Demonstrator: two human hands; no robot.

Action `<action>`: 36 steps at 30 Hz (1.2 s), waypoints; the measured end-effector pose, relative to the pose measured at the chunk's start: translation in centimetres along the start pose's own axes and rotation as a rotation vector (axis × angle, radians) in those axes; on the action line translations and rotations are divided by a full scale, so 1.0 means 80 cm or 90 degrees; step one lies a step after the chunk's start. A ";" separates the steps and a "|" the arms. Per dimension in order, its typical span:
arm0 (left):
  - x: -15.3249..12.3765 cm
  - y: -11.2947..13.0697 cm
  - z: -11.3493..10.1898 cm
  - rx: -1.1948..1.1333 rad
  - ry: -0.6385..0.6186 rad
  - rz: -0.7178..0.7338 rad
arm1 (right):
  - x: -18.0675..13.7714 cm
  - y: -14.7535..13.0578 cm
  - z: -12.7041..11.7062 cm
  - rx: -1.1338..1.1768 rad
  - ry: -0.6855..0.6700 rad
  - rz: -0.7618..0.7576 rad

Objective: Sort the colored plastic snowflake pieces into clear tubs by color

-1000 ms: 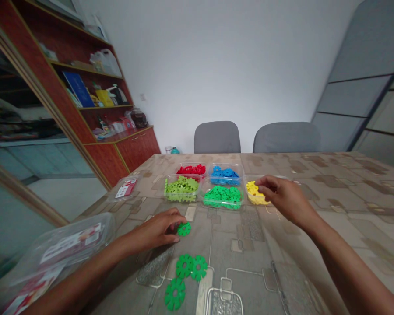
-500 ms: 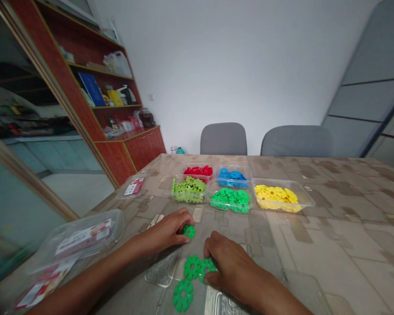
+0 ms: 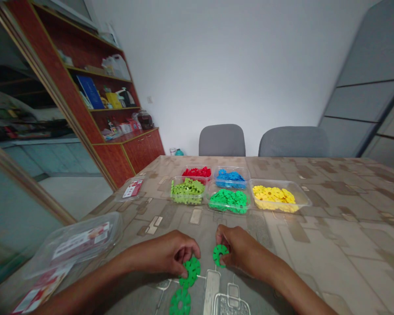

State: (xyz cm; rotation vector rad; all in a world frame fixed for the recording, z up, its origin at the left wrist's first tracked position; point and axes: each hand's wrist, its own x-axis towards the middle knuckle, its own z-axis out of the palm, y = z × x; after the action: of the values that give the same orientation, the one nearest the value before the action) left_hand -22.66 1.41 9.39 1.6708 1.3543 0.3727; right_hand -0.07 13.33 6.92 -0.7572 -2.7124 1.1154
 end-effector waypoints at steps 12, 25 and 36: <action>-0.008 0.012 -0.004 0.110 0.041 -0.021 | -0.005 -0.015 -0.012 0.089 -0.040 -0.010; -0.004 -0.013 -0.039 0.033 0.214 0.045 | -0.025 -0.084 0.064 0.058 -0.127 -0.038; 0.015 -0.008 -0.029 -0.011 0.338 0.087 | -0.012 -0.085 0.067 0.045 -0.127 -0.052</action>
State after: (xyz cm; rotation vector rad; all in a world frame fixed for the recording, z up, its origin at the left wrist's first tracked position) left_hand -24.27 3.54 9.74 1.7221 1.6068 0.9572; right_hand -3.48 5.35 7.81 -0.5456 -2.8162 1.3259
